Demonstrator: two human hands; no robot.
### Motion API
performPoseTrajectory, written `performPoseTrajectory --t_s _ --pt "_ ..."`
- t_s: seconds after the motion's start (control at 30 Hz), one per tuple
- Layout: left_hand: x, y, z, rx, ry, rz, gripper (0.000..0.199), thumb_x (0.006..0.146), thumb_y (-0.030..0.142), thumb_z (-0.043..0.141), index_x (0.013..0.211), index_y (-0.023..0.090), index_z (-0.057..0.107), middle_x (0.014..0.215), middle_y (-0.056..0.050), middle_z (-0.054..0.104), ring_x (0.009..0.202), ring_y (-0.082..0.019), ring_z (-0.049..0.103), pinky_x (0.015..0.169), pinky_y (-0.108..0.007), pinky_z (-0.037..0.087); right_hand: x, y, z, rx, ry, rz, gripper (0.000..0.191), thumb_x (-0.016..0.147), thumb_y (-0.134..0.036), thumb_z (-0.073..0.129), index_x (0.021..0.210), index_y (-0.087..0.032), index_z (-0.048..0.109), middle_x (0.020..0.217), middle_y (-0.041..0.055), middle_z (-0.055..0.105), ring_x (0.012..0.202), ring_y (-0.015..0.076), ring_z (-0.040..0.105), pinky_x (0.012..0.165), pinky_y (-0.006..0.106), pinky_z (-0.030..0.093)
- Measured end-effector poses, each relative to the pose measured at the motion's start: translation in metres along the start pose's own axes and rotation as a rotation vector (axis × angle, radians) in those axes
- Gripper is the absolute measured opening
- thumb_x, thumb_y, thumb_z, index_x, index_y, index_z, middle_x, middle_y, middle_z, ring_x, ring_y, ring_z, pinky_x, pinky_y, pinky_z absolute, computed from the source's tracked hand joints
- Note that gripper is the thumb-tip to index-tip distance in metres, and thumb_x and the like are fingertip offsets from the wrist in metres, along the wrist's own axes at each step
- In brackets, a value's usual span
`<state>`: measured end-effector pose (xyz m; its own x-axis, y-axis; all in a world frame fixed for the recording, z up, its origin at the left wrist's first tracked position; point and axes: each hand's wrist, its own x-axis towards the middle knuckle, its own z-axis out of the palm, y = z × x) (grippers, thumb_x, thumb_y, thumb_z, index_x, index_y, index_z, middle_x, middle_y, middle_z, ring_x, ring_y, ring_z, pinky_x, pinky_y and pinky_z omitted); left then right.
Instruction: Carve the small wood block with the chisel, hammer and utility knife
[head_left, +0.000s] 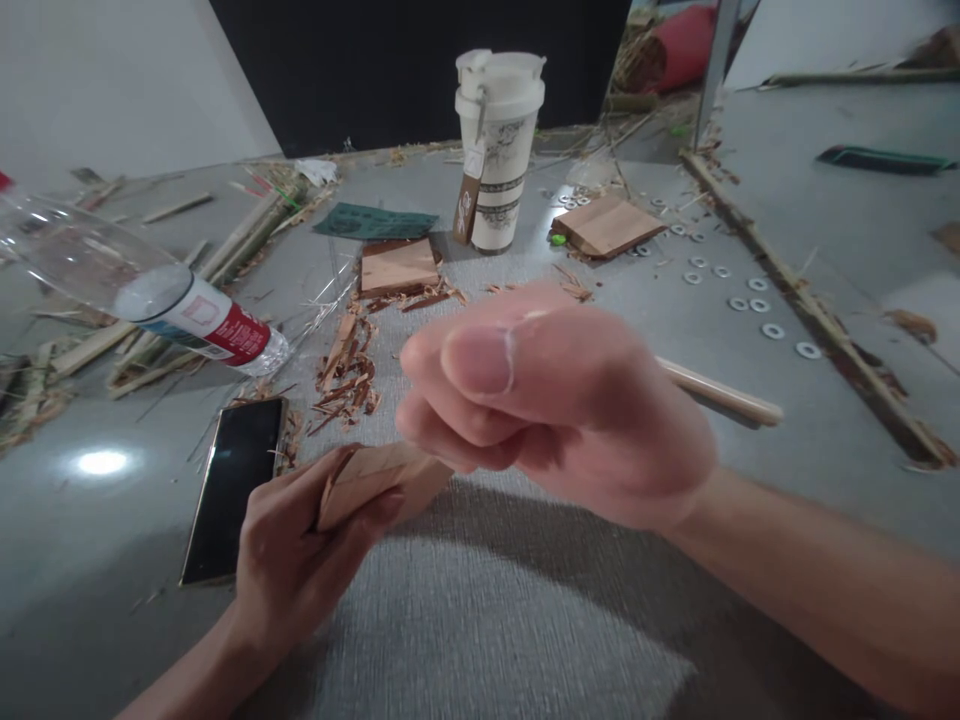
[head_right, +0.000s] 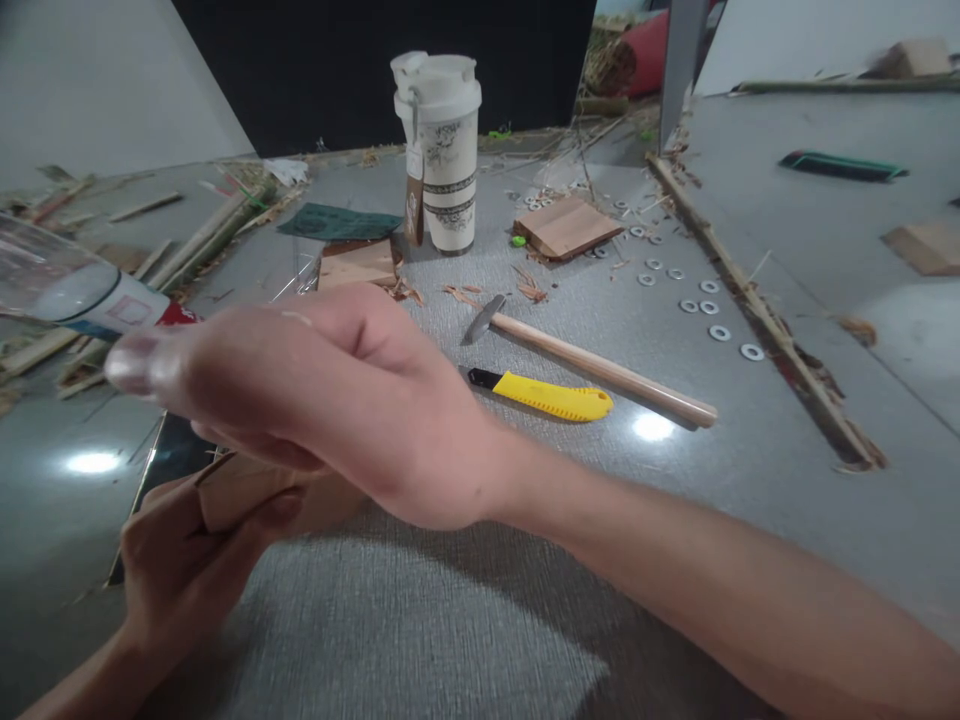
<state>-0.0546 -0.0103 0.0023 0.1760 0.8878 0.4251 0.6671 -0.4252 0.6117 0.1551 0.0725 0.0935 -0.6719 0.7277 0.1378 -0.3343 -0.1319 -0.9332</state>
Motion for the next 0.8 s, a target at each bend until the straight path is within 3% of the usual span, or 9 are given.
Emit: performPoseTrajectory --t_s 0.07,0.23,0.33,0.47,0.53,0.6,0.67,0.8 --pt "0.0 0.0 0.0 0.013 0.007 0.002 0.012 0.094 0.018 0.068 0.083 0.022 0.064 0.062 0.009 0.053 0.047 -0.007 0.046 0.042 -0.019 0.036 0.0 -0.002 0.003 -0.033 0.009 0.029 0.079 0.105 -0.075 0.044 0.047 -0.023 0.032 0.05 -0.008 0.019 0.044 0.0056 0.026 0.039 0.027 0.023" --pt "0.0 0.001 0.0 0.014 -0.003 0.017 0.011 0.094 0.015 0.066 0.086 0.022 0.064 0.063 0.009 0.053 0.048 -0.007 0.046 0.044 -0.019 0.037 -0.002 -0.003 0.006 -0.077 0.04 0.048 0.08 0.105 -0.075 0.041 0.045 -0.023 0.032 0.05 -0.0075 0.025 0.048 0.0061 0.026 0.042 0.028 0.024" --pt "0.0 0.002 0.001 0.035 -0.002 0.012 0.011 0.093 0.014 0.066 0.086 0.022 0.064 0.064 0.009 0.055 0.049 -0.007 0.048 0.043 -0.019 0.036 -0.003 -0.003 0.004 -0.035 0.022 0.031 0.076 0.102 -0.073 0.052 0.046 -0.025 0.035 0.05 -0.0076 0.025 0.047 0.0075 0.026 0.043 0.03 0.025" --pt "0.002 0.004 -0.002 0.047 -0.006 -0.022 0.016 0.095 0.021 0.067 0.08 0.022 0.061 0.063 0.009 0.056 0.049 -0.007 0.049 0.044 -0.019 0.035 -0.004 0.0 0.002 0.009 -0.011 -0.005 0.071 0.104 -0.05 0.062 0.047 -0.023 0.029 0.054 -0.008 0.023 0.047 0.0077 0.022 0.044 0.033 0.019" --pt "0.007 0.004 -0.007 0.041 -0.089 -0.061 0.024 0.097 0.029 0.066 0.075 0.022 0.059 0.06 0.008 0.054 0.048 -0.008 0.049 0.046 -0.019 0.039 -0.004 0.01 -0.001 0.03 0.01 -0.051 0.061 0.103 -0.033 0.056 0.051 -0.023 0.027 0.058 -0.0074 0.024 0.051 0.0082 0.022 0.048 0.033 0.018" --pt "0.013 0.001 -0.014 0.091 -0.247 -0.135 0.026 0.1 0.035 0.063 0.078 0.022 0.064 0.061 0.007 0.06 0.051 -0.01 0.056 0.05 -0.021 0.044 -0.003 0.026 -0.006 0.071 0.02 -0.099 0.05 0.098 -0.024 0.053 0.054 -0.023 0.029 0.06 -0.0067 0.025 0.055 0.0095 0.025 0.052 0.032 0.018" --pt "0.02 -0.003 -0.02 0.168 -0.377 -0.187 0.025 0.101 0.036 0.06 0.082 0.022 0.068 0.067 0.003 0.068 0.058 -0.013 0.062 0.056 -0.024 0.045 0.0 0.047 -0.014 0.138 0.027 -0.103 0.047 0.095 -0.028 0.057 0.055 -0.025 0.031 0.059 -0.0072 0.025 0.054 0.0099 0.026 0.052 0.032 0.017" --pt "0.034 -0.002 -0.023 0.294 -0.524 -0.179 0.032 0.103 0.042 0.056 0.086 0.022 0.074 0.071 -0.001 0.072 0.061 -0.015 0.064 0.059 -0.026 0.04 0.004 0.084 -0.028 0.195 0.1 -0.038 0.05 0.096 -0.036 0.06 0.062 -0.027 0.025 0.059 -0.0094 0.022 0.054 0.01 0.017 0.053 0.031 0.013"
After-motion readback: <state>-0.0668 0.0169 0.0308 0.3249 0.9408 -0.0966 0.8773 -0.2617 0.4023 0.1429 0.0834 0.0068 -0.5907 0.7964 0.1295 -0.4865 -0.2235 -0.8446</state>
